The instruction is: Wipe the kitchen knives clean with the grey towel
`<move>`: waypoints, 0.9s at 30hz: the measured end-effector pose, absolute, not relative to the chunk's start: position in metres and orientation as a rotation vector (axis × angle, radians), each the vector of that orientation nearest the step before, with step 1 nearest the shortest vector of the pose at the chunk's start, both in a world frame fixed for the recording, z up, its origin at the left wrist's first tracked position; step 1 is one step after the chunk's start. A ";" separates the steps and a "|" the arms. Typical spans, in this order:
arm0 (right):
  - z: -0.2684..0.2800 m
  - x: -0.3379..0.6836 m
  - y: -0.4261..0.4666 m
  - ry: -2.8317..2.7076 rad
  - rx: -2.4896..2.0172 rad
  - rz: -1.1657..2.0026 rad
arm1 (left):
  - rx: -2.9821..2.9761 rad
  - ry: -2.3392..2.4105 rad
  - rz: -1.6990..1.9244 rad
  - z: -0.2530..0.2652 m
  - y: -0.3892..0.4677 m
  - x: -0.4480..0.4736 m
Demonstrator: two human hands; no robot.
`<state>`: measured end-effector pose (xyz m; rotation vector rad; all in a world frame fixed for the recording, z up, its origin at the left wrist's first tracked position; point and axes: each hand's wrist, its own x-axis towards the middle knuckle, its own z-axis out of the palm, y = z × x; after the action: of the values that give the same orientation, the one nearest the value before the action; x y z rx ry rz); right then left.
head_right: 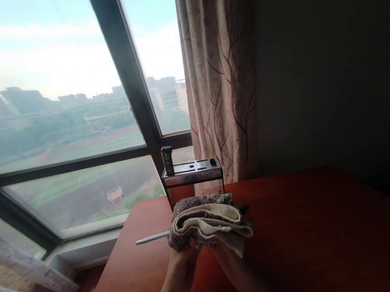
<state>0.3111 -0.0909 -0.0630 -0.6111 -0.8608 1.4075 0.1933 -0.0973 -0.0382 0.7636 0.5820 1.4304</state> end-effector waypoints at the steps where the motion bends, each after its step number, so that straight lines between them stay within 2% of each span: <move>1: -0.064 0.316 -0.090 -0.815 -0.570 1.441 | 0.834 0.615 1.403 -0.039 -0.096 0.192; 5: -0.069 0.338 -0.086 -0.504 -0.402 1.573 | 0.887 0.688 1.281 -0.045 -0.095 0.193; 9: -0.069 0.368 -0.077 -0.290 -0.376 1.515 | 0.774 0.673 1.188 -0.052 -0.093 0.190; 12: -0.064 0.389 -0.073 -0.265 -0.368 1.481 | 0.852 0.783 1.127 -0.054 -0.087 0.182; 19: -0.062 0.393 -0.074 -0.297 -0.456 1.477 | 1.442 1.029 0.945 -0.050 -0.092 0.186; 24: -0.067 0.375 -0.075 -0.248 -0.367 1.522 | 1.543 0.920 0.697 -0.043 -0.108 0.200; 27: -0.068 0.369 -0.077 -0.275 -0.414 1.478 | 1.524 0.901 0.668 -0.047 -0.108 0.202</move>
<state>0.3688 -0.0765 -0.0683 -0.4137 -0.2750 1.4783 0.2024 -0.1085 -0.0473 1.5236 0.9007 0.6680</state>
